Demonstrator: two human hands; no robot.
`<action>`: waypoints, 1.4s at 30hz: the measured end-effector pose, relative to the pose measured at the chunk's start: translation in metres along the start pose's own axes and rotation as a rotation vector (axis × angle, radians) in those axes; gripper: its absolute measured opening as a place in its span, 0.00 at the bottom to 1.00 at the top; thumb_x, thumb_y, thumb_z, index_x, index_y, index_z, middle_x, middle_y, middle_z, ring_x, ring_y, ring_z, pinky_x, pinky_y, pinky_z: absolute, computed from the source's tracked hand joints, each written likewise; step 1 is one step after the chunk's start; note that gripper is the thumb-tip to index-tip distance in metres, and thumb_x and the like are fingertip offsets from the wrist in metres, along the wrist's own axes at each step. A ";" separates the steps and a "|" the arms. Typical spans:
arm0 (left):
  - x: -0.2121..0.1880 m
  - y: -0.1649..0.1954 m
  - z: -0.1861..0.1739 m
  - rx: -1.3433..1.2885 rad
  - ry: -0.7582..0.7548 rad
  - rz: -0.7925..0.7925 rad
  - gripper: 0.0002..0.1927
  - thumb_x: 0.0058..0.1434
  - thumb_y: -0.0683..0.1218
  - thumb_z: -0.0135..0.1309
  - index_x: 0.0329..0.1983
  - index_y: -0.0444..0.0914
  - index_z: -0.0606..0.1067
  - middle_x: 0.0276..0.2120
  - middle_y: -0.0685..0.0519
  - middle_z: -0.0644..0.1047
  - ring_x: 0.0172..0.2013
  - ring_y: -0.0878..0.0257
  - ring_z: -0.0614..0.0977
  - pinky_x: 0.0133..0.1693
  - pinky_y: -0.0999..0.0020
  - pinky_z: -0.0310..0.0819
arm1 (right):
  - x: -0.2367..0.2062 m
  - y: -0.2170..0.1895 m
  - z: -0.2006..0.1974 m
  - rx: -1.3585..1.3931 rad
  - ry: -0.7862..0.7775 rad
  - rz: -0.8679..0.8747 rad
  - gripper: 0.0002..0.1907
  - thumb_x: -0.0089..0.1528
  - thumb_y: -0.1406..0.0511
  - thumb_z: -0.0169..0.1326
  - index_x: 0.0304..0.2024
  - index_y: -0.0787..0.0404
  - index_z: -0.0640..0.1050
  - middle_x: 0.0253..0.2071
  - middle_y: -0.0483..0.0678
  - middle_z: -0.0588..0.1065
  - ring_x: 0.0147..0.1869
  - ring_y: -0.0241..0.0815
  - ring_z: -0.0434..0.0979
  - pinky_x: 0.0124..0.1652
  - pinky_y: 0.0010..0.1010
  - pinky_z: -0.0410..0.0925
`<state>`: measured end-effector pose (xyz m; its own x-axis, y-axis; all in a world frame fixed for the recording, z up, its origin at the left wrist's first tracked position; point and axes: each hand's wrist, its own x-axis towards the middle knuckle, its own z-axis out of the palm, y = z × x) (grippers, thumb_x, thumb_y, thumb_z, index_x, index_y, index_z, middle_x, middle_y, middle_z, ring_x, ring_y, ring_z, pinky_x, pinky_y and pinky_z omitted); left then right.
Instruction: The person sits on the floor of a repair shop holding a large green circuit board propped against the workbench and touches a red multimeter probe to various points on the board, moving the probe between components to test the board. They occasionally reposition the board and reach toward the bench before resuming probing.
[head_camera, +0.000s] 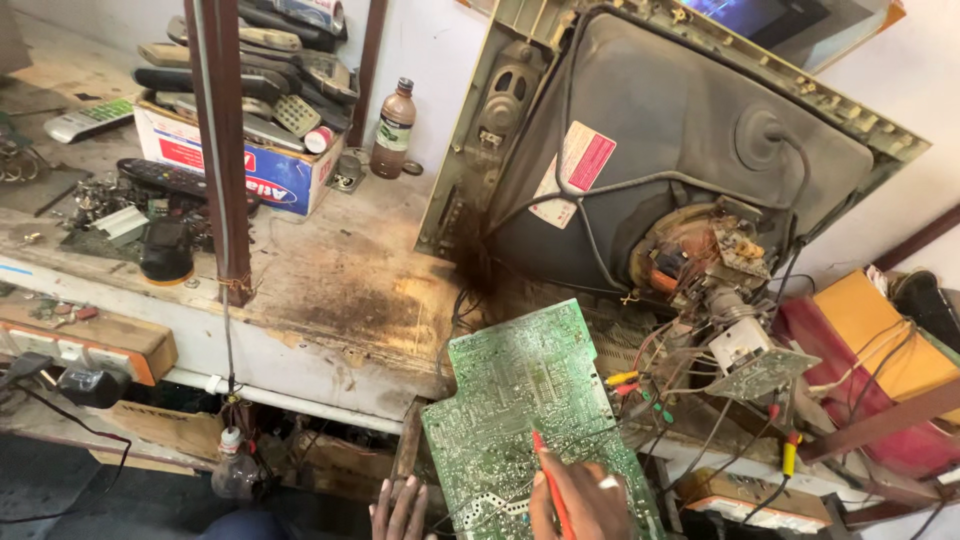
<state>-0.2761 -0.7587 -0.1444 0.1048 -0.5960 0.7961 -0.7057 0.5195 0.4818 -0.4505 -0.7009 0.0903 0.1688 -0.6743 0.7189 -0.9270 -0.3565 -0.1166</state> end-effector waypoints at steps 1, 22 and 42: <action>0.002 0.002 -0.001 0.005 -0.015 0.005 0.30 0.72 0.66 0.34 0.60 0.45 0.76 0.63 0.53 0.72 0.69 0.41 0.65 0.68 0.38 0.56 | -0.001 0.001 0.001 -0.004 -0.039 0.041 0.21 0.51 0.71 0.62 0.48 0.65 0.81 0.28 0.50 0.84 0.29 0.41 0.83 0.36 0.40 0.68; 0.003 0.008 0.001 0.068 0.002 0.041 0.29 0.71 0.66 0.34 0.60 0.47 0.74 0.63 0.54 0.71 0.68 0.43 0.65 0.67 0.40 0.57 | -0.012 0.013 0.000 -0.058 -0.110 0.116 0.22 0.55 0.68 0.62 0.53 0.63 0.81 0.28 0.46 0.83 0.29 0.37 0.81 0.34 0.40 0.68; 0.017 0.061 -0.088 -0.314 -0.375 -0.271 0.26 0.71 0.44 0.44 0.72 0.33 0.64 0.74 0.44 0.58 0.77 0.42 0.48 0.73 0.41 0.37 | -0.001 -0.029 -0.055 0.174 0.229 0.137 0.12 0.70 0.72 0.58 0.57 0.67 0.77 0.45 0.54 0.79 0.43 0.38 0.82 0.39 0.24 0.72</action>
<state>-0.2555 -0.6833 -0.0694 -0.0433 -0.8810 0.4710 -0.4396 0.4402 0.7829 -0.4422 -0.6549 0.1306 -0.0518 -0.5671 0.8220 -0.8615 -0.3909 -0.3240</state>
